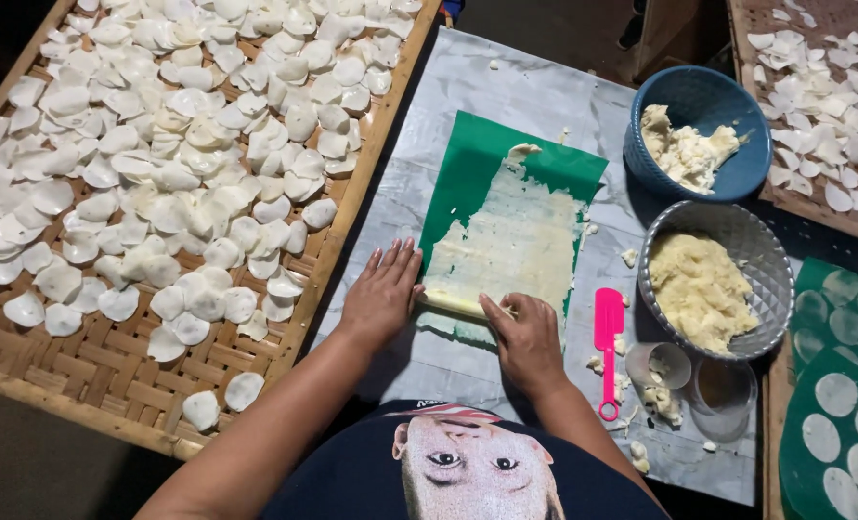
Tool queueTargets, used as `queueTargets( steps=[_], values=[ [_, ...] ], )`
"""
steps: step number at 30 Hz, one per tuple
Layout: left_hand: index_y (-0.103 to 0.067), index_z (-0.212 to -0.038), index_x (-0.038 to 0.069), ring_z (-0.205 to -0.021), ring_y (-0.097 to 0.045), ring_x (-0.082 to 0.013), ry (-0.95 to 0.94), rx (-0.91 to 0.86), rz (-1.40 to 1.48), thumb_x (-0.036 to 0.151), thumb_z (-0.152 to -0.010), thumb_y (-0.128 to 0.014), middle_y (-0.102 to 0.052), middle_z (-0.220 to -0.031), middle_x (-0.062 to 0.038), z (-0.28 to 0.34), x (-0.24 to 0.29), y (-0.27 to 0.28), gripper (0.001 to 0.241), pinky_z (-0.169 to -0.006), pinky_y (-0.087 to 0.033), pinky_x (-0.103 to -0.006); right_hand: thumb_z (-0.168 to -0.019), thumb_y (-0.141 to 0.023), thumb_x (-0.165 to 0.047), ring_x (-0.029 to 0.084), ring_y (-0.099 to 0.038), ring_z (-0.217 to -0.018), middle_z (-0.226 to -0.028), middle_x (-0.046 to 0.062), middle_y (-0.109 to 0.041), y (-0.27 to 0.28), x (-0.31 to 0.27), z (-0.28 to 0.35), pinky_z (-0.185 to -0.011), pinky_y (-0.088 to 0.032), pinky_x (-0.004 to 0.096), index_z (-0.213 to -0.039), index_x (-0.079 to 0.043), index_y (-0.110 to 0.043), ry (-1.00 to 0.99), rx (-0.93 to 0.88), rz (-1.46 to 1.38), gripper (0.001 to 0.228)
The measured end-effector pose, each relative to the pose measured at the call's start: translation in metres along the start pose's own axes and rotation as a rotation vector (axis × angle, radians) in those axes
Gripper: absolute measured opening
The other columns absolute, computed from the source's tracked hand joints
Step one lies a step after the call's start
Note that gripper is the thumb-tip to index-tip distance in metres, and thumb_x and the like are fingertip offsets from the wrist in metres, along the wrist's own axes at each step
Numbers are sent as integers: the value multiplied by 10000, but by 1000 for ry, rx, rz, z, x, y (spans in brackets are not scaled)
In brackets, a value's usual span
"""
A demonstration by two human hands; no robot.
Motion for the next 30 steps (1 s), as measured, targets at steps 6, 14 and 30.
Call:
queueTargets(
  steps=[6,14,30],
  values=[
    [-343,-1601,104,-1558,-218,-331,114,-193,-32,446,-1092,-262,-311,-1672,-125,-24,4,10,618,-1262,-96,-522,-1066,-328,-470,301,-155,-1590,-1720,91,-243,-30,9,-15,-1160,-49,761,-1626,-189,-311,-298,-367,145,626],
    [-129,-1656,120,-1593,-49,-335,210,-394,5,486,-1066,-189,-71,-1731,-131,-81,-19,-20,697,-1270,12,-550,-1049,-147,-626,248,61,-1608,-1750,47,13,-57,69,-81,-1168,76,760,-1656,-352,-98,-476,-517,217,668],
    [-96,-1661,146,-1596,-11,-309,253,-408,-23,539,-1063,-181,-33,-1733,-115,-117,-31,-34,720,-1269,75,-562,-1048,-129,-666,250,68,-1607,-1744,97,13,-71,98,-99,-1150,77,781,-1665,-282,-91,-543,-447,160,728]
  ],
)
Point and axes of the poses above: each hand's wrist, its own z-axis away from the middle knuckle, its own y-axis out of the back of the hand, x = y × z, the point moved 10 cm from there along -z, towards the middle knuckle
